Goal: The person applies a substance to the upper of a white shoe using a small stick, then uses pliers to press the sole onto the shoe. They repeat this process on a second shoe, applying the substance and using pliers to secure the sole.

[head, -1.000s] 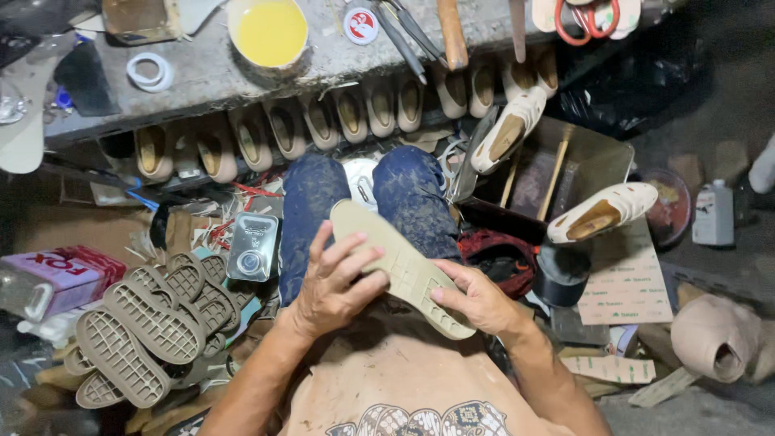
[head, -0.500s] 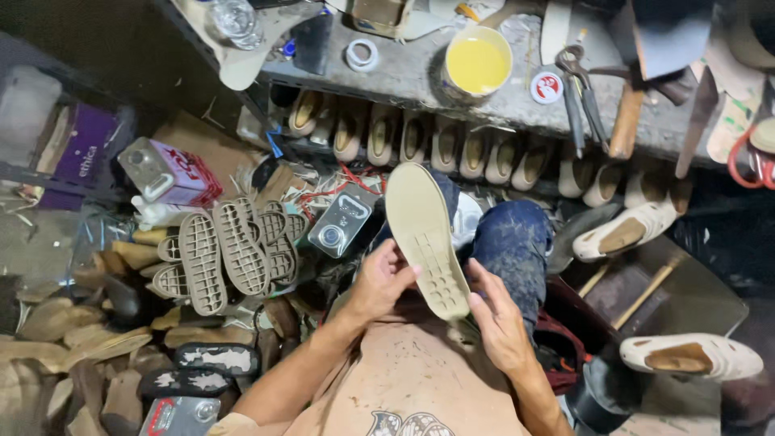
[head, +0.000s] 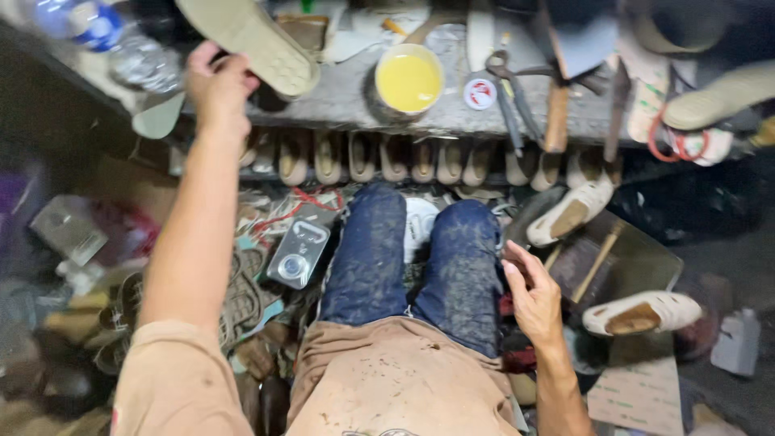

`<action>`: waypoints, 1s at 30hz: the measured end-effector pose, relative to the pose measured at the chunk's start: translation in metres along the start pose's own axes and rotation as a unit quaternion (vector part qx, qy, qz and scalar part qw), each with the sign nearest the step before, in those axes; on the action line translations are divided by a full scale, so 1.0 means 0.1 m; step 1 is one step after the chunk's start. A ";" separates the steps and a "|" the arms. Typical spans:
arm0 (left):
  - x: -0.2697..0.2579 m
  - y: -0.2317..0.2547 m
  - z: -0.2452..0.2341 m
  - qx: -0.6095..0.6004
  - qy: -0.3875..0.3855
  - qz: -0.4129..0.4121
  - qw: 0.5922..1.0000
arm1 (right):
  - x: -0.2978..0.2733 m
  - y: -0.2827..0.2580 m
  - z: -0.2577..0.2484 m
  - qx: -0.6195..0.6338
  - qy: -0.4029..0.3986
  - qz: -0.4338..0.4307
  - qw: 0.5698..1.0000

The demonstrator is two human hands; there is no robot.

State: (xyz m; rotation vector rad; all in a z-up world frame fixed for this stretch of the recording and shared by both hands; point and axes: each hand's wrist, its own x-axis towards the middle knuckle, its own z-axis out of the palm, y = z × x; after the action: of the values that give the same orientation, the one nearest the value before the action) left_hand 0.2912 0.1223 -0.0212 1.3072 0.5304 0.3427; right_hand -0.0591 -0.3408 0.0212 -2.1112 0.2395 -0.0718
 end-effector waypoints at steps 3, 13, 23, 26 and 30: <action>0.04 0.18 0.06 -0.008 0.007 -0.049 0.999 | 0.04 0.10 -0.11 -0.002 0.051 0.027 0.998; 0.75 -0.60 -0.81 0.128 -0.175 -0.014 0.976 | 0.74 1.95 -0.11 0.103 0.228 0.218 0.943; -1.87 0.26 -0.33 0.138 -0.108 0.260 0.950 | 1.67 2.95 0.11 0.084 0.359 0.411 0.834; -2.37 0.20 -0.31 0.147 -0.139 0.232 0.951 | 1.37 2.65 0.00 0.063 0.358 0.399 0.842; -2.78 0.07 -0.36 0.160 -0.169 0.174 0.957 | 0.58 1.27 -0.22 0.154 0.262 0.327 0.895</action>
State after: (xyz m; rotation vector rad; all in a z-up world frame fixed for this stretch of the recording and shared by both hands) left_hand 0.0401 0.0076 0.0283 1.7379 0.0613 0.3206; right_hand -0.0232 -0.4358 -0.0780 -1.5646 1.1704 -0.2602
